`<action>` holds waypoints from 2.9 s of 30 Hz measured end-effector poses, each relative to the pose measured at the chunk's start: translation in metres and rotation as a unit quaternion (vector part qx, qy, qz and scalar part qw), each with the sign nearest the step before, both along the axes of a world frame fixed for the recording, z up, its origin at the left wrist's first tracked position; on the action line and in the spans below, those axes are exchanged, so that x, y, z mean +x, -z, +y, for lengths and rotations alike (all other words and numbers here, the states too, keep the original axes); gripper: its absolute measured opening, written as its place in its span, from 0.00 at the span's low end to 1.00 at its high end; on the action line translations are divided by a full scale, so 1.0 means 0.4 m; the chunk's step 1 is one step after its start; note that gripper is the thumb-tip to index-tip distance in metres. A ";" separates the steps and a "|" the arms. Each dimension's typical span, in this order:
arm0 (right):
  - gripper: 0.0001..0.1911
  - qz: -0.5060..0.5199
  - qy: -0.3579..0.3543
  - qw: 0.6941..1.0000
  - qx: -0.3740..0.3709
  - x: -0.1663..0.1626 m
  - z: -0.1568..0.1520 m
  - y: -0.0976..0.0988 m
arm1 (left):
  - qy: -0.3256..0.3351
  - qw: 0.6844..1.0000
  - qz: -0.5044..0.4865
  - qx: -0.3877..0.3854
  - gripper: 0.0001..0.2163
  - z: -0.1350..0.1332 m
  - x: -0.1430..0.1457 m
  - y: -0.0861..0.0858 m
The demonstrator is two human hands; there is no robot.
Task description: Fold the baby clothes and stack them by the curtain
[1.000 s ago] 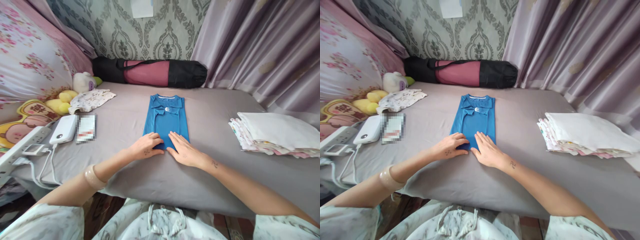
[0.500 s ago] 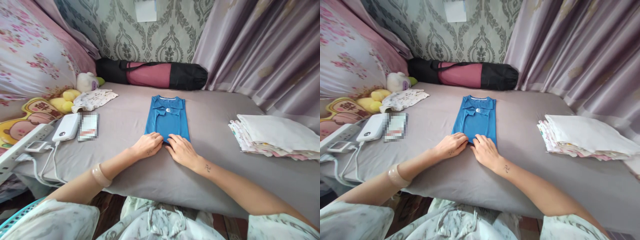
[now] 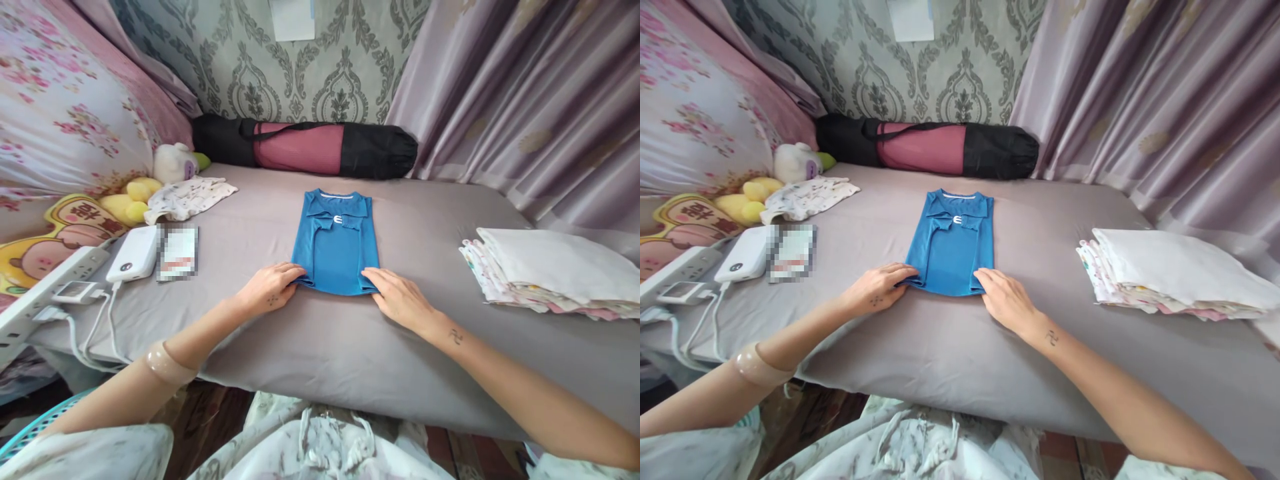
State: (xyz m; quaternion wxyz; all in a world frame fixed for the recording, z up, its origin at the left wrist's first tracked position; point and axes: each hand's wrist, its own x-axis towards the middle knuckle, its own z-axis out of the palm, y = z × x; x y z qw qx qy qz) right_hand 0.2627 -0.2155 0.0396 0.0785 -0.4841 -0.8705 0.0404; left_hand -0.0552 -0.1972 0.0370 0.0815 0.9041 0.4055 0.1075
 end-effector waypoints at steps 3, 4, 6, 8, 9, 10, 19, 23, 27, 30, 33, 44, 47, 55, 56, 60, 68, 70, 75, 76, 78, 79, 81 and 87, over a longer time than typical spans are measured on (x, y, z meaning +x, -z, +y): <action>0.23 0.015 0.006 1.000 -0.025 0.012 0.015 -0.003 | 0.013 0.999 -0.044 -0.023 0.18 0.019 -0.008 -0.003; 0.22 0.026 0.011 0.999 -0.037 0.014 0.022 -0.007 | 0.003 0.997 -0.063 -0.036 0.17 0.025 -0.009 -0.006; 0.21 0.058 0.023 0.997 -0.054 0.015 0.037 -0.016 | -0.041 0.991 -0.104 -0.067 0.15 0.037 -0.008 -0.011; 0.19 0.094 0.036 0.993 -0.067 0.013 0.051 -0.029 | -0.089 0.982 -0.135 -0.103 0.15 0.049 -0.005 -0.017; 0.18 0.110 0.042 0.990 -0.073 0.012 0.057 -0.035 | -0.105 0.976 -0.146 -0.120 0.15 0.056 -0.002 -0.020; 0.18 0.122 0.049 0.988 -0.080 0.010 0.063 -0.042 | -0.116 0.972 -0.156 -0.135 0.15 0.063 0.000 -0.022; 0.14 0.156 0.109 0.977 -0.096 0.001 0.116 -0.047 | -0.189 0.945 -0.200 -0.178 0.13 0.123 0.025 -0.009; 0.13 0.158 0.135 0.974 -0.085 0.004 0.146 -0.015 | -0.239 0.940 -0.178 -0.167 0.13 0.133 0.040 -0.008; 0.13 0.123 0.177 0.974 -0.066 0.008 0.164 0.010 | -0.269 0.940 -0.153 -0.144 0.11 0.140 0.051 -0.005; 0.10 0.107 0.199 0.971 -0.071 0.011 0.164 0.017 | -0.283 0.938 -0.147 -0.137 0.10 0.142 0.051 0.002; 0.09 0.129 0.219 0.963 -0.086 0.013 0.159 0.016 | -0.292 0.934 -0.148 -0.142 0.14 0.140 0.047 0.006; 0.20 0.050 0.184 0.982 -0.012 -0.008 0.121 -0.014 | -0.225 0.971 -0.078 0.031 0.17 0.121 0.046 0.022; 0.25 0.014 0.089 0.992 0.085 -0.047 0.102 -0.020 | -0.109 0.987 -0.037 0.110 0.22 0.098 0.078 0.009; 0.30 -0.034 -0.061 0.998 -0.001 -0.102 0.097 0.004 | -0.015 0.996 0.066 0.061 0.31 0.078 0.131 0.022; 0.30 -0.034 -0.065 0.997 -0.016 -0.102 0.098 0.006 | -0.013 0.996 0.073 0.040 0.31 0.080 0.128 0.025; 0.30 -0.030 -0.074 0.994 -0.071 -0.099 0.103 0.016 | -0.002 0.995 0.090 -0.053 0.30 0.083 0.119 0.031; 0.30 -0.026 -0.070 0.994 -0.086 -0.100 0.105 0.008 | -0.014 0.994 0.083 -0.076 0.29 0.087 0.124 0.024; 0.30 -0.028 -0.067 0.994 -0.082 -0.108 0.102 0.000 | -0.036 0.996 0.072 -0.045 0.28 0.090 0.126 0.024; 0.30 -0.027 -0.097 0.993 -0.067 -0.138 0.091 0.006 | -0.080 0.994 0.072 0.031 0.26 0.093 0.125 0.048; 0.30 -0.027 -0.100 0.992 -0.070 -0.142 0.090 0.010 | -0.078 0.993 0.079 0.026 0.26 0.092 0.124 0.054; 0.30 -0.026 -0.100 0.992 -0.072 -0.147 0.090 0.018 | -0.073 0.993 0.092 0.012 0.26 0.092 0.123 0.061; 0.30 -0.024 -0.101 0.992 -0.074 -0.147 0.091 0.020 | -0.072 0.993 0.097 0.005 0.26 0.092 0.124 0.061; 0.30 -0.022 -0.105 0.991 -0.084 -0.144 0.094 0.018 | -0.072 0.992 0.101 -0.008 0.26 0.093 0.126 0.054; 0.30 -0.022 -0.029 0.998 -0.053 -0.127 0.101 0.021 | -0.040 0.997 0.061 0.029 0.26 0.099 0.131 0.043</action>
